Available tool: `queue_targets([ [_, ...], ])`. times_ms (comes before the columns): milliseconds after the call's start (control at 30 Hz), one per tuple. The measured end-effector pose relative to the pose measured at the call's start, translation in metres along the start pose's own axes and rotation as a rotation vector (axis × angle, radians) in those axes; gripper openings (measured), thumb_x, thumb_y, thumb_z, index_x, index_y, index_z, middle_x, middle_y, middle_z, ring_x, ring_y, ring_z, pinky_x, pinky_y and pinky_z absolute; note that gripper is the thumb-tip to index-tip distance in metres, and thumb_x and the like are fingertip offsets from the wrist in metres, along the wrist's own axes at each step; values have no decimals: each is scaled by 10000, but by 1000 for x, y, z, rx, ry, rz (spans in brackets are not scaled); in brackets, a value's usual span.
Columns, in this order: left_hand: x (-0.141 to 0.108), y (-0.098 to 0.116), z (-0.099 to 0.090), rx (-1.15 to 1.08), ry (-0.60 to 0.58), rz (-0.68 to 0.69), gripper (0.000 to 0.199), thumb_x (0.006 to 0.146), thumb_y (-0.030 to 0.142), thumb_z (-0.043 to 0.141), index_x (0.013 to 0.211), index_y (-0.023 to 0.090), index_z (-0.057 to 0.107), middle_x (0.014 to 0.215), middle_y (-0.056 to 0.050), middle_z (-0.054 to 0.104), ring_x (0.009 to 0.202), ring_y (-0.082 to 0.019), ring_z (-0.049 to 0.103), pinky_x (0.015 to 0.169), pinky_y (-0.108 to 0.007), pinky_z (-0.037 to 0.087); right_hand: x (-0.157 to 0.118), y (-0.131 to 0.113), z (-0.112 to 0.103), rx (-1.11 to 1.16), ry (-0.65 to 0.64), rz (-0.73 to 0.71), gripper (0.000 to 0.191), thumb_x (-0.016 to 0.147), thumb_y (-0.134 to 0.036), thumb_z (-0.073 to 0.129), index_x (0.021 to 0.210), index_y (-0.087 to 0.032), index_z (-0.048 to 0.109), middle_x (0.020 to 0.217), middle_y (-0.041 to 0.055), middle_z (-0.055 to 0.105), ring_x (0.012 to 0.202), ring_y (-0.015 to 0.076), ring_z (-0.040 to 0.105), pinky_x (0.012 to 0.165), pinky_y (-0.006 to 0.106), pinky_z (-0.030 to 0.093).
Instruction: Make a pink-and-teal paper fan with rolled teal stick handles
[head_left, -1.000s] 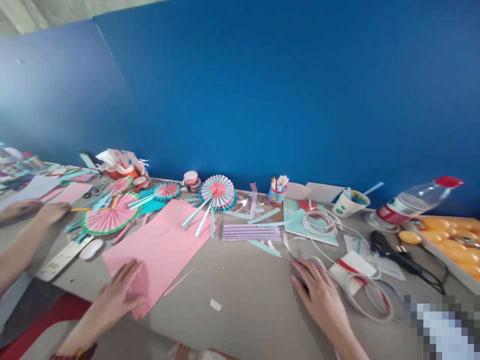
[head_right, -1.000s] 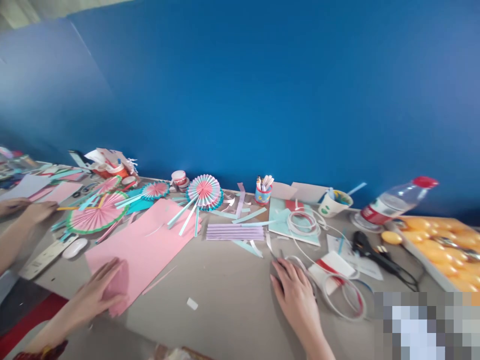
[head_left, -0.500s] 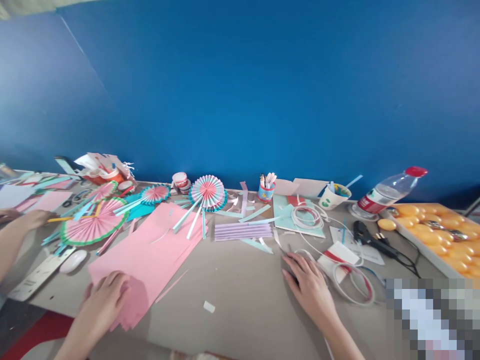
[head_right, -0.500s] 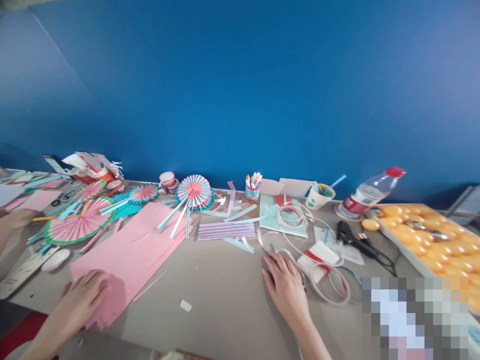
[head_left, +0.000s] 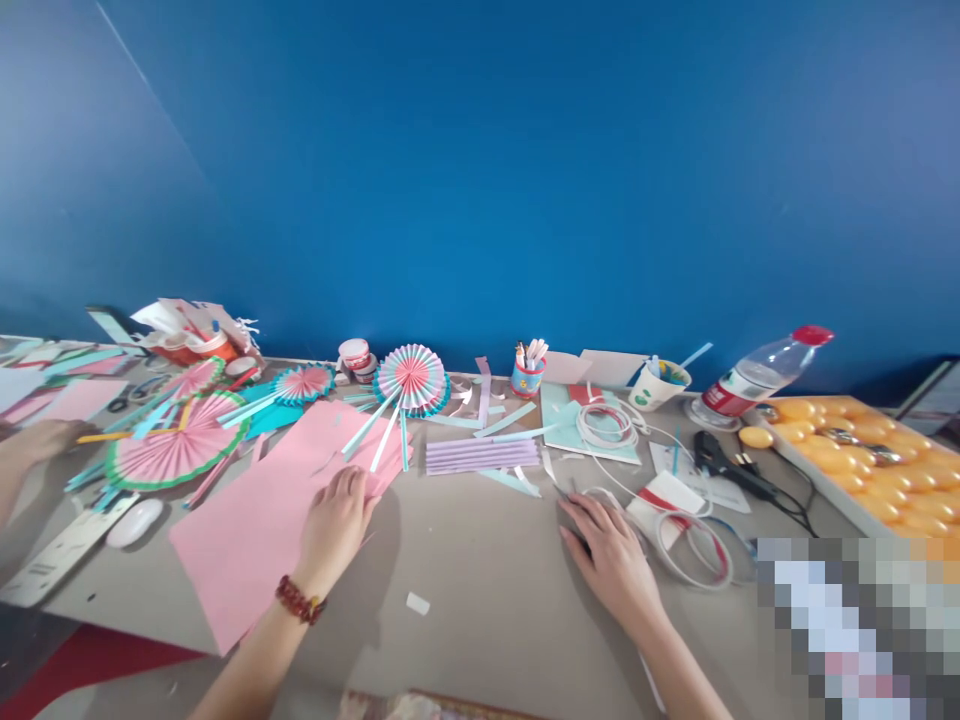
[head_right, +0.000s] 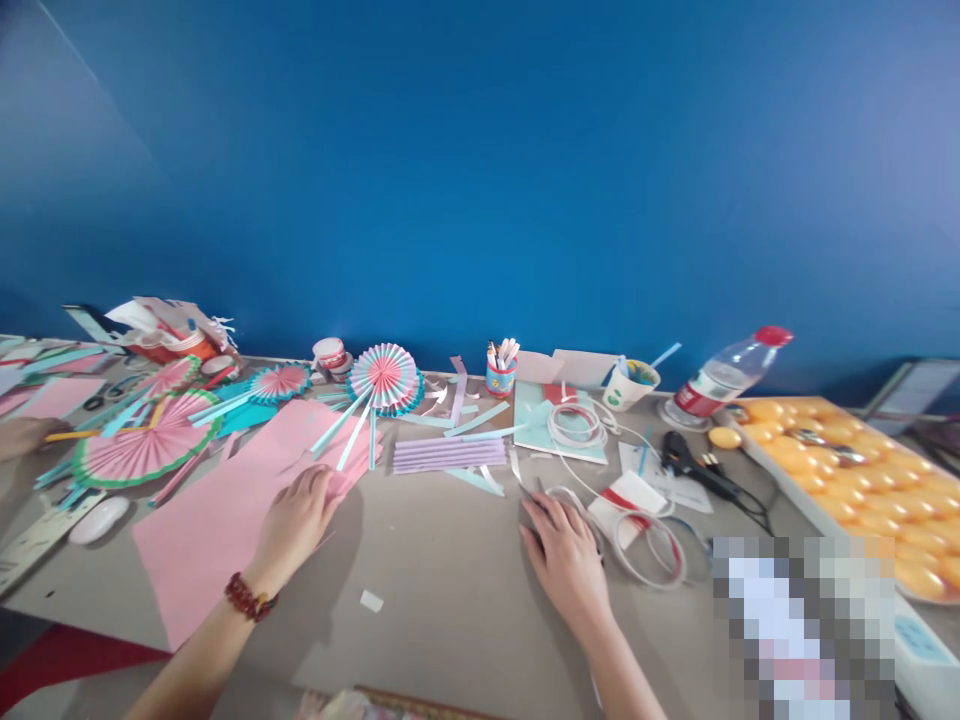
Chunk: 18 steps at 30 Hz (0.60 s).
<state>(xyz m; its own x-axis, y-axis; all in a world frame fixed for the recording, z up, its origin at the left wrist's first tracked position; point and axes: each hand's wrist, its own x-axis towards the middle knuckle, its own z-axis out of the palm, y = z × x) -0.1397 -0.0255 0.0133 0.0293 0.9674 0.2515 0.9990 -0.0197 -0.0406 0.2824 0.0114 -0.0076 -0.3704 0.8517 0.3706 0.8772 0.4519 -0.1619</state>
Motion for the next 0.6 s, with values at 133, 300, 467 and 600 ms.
queue_targets([
  [133, 6, -4, -5, 36, -41, 0, 186, 974, 239, 421, 1083, 169, 554, 1140, -129, 636, 1047, -264, 621, 783, -358, 491, 0, -2, -1, 15, -21, 11, 341, 972, -354, 443, 1221, -219, 632, 1260, 98, 624, 1129, 279, 567, 976, 442, 464],
  [300, 12, -10, -9, 44, -124, 27, 174, 933, 171, 449, 1040, 170, 586, 1089, -108, 641, 999, -247, 625, 738, -326, 496, 1, -2, -1, 15, -5, 14, 340, 975, -357, 433, 1209, -221, 640, 1244, 97, 632, 1114, 283, 570, 984, 453, 455],
  [467, 23, -5, -17, 91, -166, 23, 272, 876, 39, 411, 993, 173, 617, 1042, -107, 643, 1008, -254, 618, 702, -303, 488, 1, -2, -1, 15, 8, 9, 343, 971, -354, 428, 1207, -231, 645, 1237, 97, 636, 1100, 281, 575, 970, 451, 465],
  [600, 26, -1, -23, 105, -153, 25, 179, 895, 160, 457, 965, 167, 622, 1019, -119, 633, 1013, -277, 605, 710, -324, 504, 1, -1, 0, 22, 4, 10, 345, 966, -349, 435, 1212, -225, 643, 1245, 98, 632, 1107, 281, 571, 971, 448, 469],
])
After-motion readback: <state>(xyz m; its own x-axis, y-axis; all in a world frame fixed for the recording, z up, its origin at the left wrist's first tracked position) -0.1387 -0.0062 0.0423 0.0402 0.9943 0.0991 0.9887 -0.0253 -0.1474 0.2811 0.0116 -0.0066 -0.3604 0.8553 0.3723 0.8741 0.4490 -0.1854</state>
